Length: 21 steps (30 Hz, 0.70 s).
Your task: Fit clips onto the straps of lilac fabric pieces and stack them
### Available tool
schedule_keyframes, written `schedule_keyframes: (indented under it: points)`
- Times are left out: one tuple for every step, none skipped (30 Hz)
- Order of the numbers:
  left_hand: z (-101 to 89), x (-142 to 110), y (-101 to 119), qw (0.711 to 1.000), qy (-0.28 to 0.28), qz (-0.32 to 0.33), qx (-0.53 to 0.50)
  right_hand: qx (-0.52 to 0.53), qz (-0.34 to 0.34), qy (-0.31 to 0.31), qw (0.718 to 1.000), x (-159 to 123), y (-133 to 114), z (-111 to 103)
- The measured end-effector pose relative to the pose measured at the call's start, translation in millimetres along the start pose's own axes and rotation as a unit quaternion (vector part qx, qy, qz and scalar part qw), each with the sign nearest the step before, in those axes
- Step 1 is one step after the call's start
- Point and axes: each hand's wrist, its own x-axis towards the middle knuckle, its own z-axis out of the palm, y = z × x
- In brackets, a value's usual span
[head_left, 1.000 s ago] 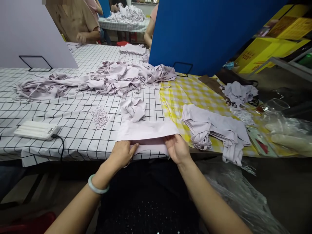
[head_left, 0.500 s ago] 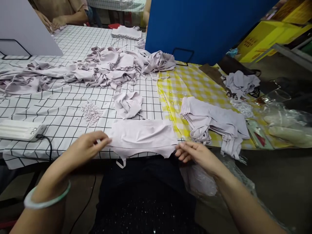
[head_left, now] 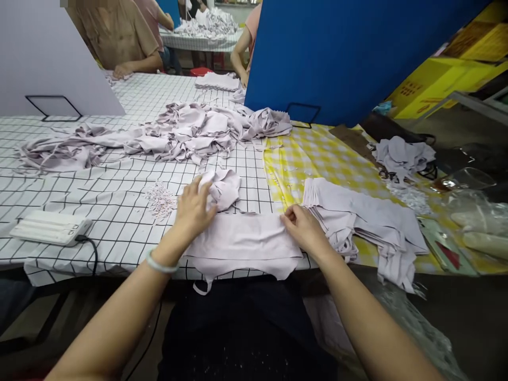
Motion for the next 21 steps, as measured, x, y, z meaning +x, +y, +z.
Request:
schedule_keyframes:
  points:
    - [3.7, 16.9, 6.2, 1.0, -0.016, 0.026, -0.007, -0.003, -0.006, -0.002, 1.0, 2.6, -1.5, -0.2]
    - [7.5, 36.9, 11.3, 0.998, -0.045, 0.053, -0.013, -0.004, -0.01, -0.01, 1.0, 5.6, -3.0, -0.3]
    - [10.9, 58.8, 15.3, 0.994, -0.076, 0.082, -0.017, -0.004, -0.014, -0.025, 1.0, 8.6, -4.2, -0.2]
    - [13.2, 81.0, 18.3, 0.992, -0.086, 0.088, -0.021, -0.002, -0.017, -0.041, 0.999, 11.2, -5.0, 0.0]
    - [14.2, 101.8, 20.7, 0.992, -0.084, 0.088, -0.024, 0.003, -0.02, -0.054, 0.998, 13.2, -5.2, 0.3]
    - [13.6, 119.4, 22.9, 0.993, -0.077, 0.085, -0.025, 0.009, -0.022, -0.062, 0.998, 14.4, -4.8, 0.5]
    - [11.6, 132.1, 25.5, 0.994, -0.064, 0.08, -0.026, 0.017, -0.024, -0.061, 0.998, 14.6, -4.1, 0.6]
    - [8.6, 138.6, 28.6, 0.996, -0.044, 0.075, -0.026, 0.023, -0.022, -0.051, 0.998, 14.0, -3.2, 0.6]
    - [5.3, 138.0, 32.0, 0.997, -0.023, 0.073, -0.026, 0.025, -0.019, -0.034, 0.999, 12.8, -2.1, 0.2]
    - [2.4, 130.5, 35.3, 0.997, -0.004, 0.076, -0.027, 0.026, -0.016, -0.018, 0.999, 11.3, -0.9, -0.6]
    - [0.4, 117.0, 37.9, 0.996, 0.01, 0.084, -0.027, 0.026, -0.014, -0.013, 0.999, 9.6, 0.2, -1.7]
    - [-0.4, 98.9, 38.9, 0.995, 0.013, 0.099, -0.029, 0.029, -0.013, -0.019, 0.999, 8.2, 1.2, -3.2]
    - [0.0, 78.5, 38.0, 0.992, -0.004, 0.121, -0.031, 0.039, -0.013, -0.034, 0.999, 7.2, 2.2, -4.8]
    - [1.1, 57.9, 34.8, 0.989, -0.028, 0.138, -0.032, 0.055, -0.016, -0.048, 0.997, 6.8, 3.2, -6.5]
    - [2.5, 39.3, 29.4, 0.989, -0.053, 0.138, -0.029, 0.077, -0.018, -0.051, 0.996, 7.1, 4.3, -7.7]
    - [3.5, 24.2, 22.4, 0.989, -0.09, 0.117, -0.023, 0.097, -0.02, -0.037, 0.994, 8.1, 5.5, -8.4]
    - [3.7, 13.6, 14.4, 0.988, -0.121, 0.088, -0.021, 0.11, -0.019, -0.011, 0.994, 9.8, 6.8, -8.2]
    - [2.9, 7.8, 6.4, 0.986, -0.151, 0.058, -0.026, 0.109, -0.018, 0.015, 0.994, 12.1, 8.2, -7.1]
    - [1.0, 6.2, -1.1, 0.982, -0.184, 0.032, -0.038, 0.097, -0.017, 0.032, 0.995, 14.8, 9.5, -5.2]
    - [-1.7, 8.1, -7.5, 0.974, -0.216, 0.017, -0.059, 0.078, -0.018, 0.033, 0.996, 17.8, 10.6, -2.8]
    - [-4.9, 12.1, -12.5, 0.966, -0.247, 0.01, -0.082, 0.06, -0.021, 0.019, 0.998, 20.8, 11.3, -0.3]
